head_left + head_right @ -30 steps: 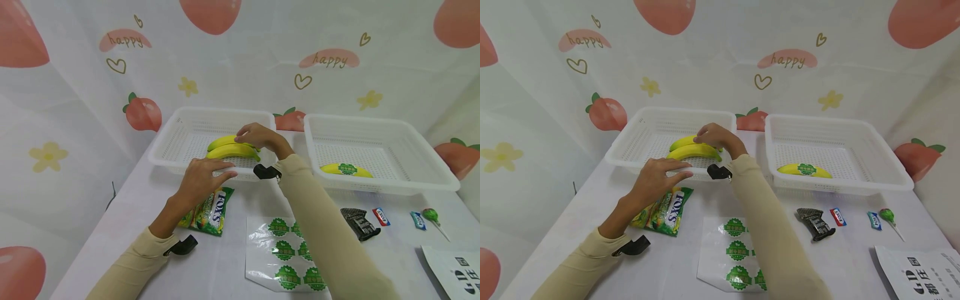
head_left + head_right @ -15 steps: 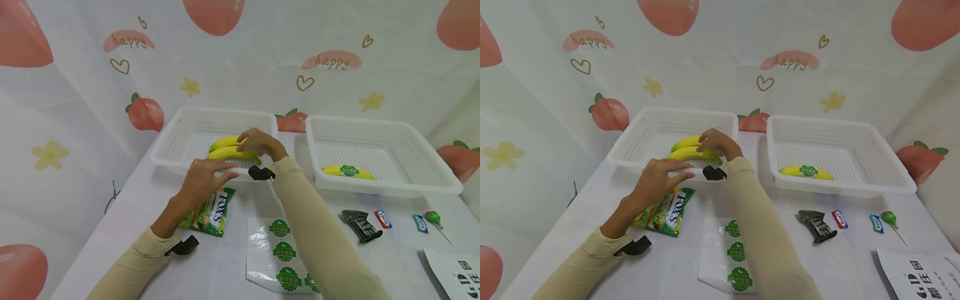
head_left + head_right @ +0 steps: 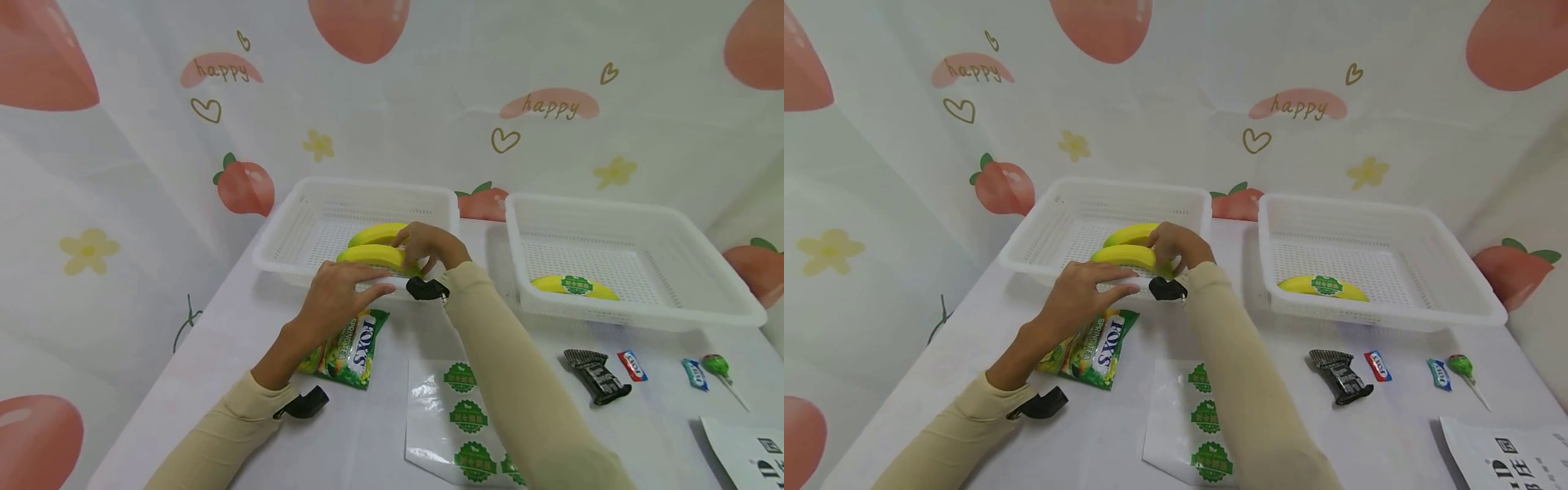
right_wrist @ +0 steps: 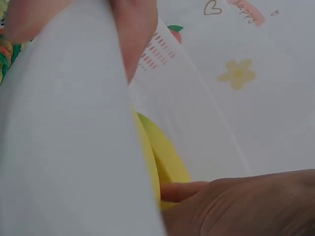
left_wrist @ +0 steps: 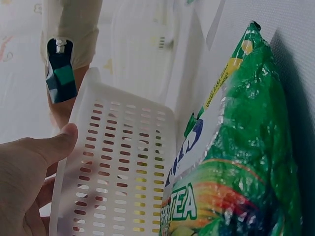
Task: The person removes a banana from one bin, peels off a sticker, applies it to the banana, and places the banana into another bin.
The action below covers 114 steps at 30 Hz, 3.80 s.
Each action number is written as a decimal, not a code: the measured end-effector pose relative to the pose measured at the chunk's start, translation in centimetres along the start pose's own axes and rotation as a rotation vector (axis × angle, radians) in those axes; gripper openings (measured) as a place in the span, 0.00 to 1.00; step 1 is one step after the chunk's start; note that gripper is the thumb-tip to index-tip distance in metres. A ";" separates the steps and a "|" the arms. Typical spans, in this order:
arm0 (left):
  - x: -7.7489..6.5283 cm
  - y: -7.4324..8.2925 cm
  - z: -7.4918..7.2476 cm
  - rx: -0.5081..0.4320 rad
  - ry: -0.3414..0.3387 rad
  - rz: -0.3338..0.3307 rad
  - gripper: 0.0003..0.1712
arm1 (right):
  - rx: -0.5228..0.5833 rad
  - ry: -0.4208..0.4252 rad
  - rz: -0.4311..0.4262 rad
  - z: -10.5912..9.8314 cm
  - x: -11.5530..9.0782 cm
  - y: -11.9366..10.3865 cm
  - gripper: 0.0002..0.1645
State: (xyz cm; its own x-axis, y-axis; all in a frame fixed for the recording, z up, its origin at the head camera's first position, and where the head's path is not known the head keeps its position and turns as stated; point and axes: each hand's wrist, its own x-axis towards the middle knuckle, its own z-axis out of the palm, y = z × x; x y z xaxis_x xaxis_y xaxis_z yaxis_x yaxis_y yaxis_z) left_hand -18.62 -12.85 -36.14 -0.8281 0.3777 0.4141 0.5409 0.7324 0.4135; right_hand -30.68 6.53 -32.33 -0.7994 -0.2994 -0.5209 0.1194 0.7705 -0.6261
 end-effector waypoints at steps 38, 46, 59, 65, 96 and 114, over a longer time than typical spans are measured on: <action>0.1 0.1 -0.2 0.034 -0.002 -0.001 0.22 | -0.123 0.306 -0.535 -2.9 -17.1 11.5 0.32; 0.1 0.2 -0.3 0.040 0.001 -0.003 0.21 | -0.128 0.262 -0.536 0.0 -17.8 15.1 0.32; 0.2 0.5 -0.2 0.015 -0.026 0.002 0.21 | -0.156 0.262 -0.475 2.0 -15.8 17.8 0.30; -0.2 2.4 0.2 0.010 0.039 0.135 0.20 | -0.136 0.253 -0.450 1.9 -15.3 18.5 0.30; -3.7 5.8 4.9 -0.129 -0.623 0.103 0.30 | -0.229 0.346 -0.454 3.3 -15.7 17.2 0.32; -2.2 4.0 4.4 -0.785 -0.797 -0.238 0.37 | -0.263 0.245 -0.688 5.6 -16.5 15.0 0.17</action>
State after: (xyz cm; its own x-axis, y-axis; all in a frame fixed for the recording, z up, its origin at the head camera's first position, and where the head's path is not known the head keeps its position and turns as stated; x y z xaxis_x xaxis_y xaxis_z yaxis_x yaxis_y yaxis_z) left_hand -15.30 -8.24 -38.94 -0.6284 0.7337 -0.2586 0.0685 0.3833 0.9211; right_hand -12.34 19.90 -36.40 -0.7539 -0.6496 0.0979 -0.5704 0.5733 -0.5883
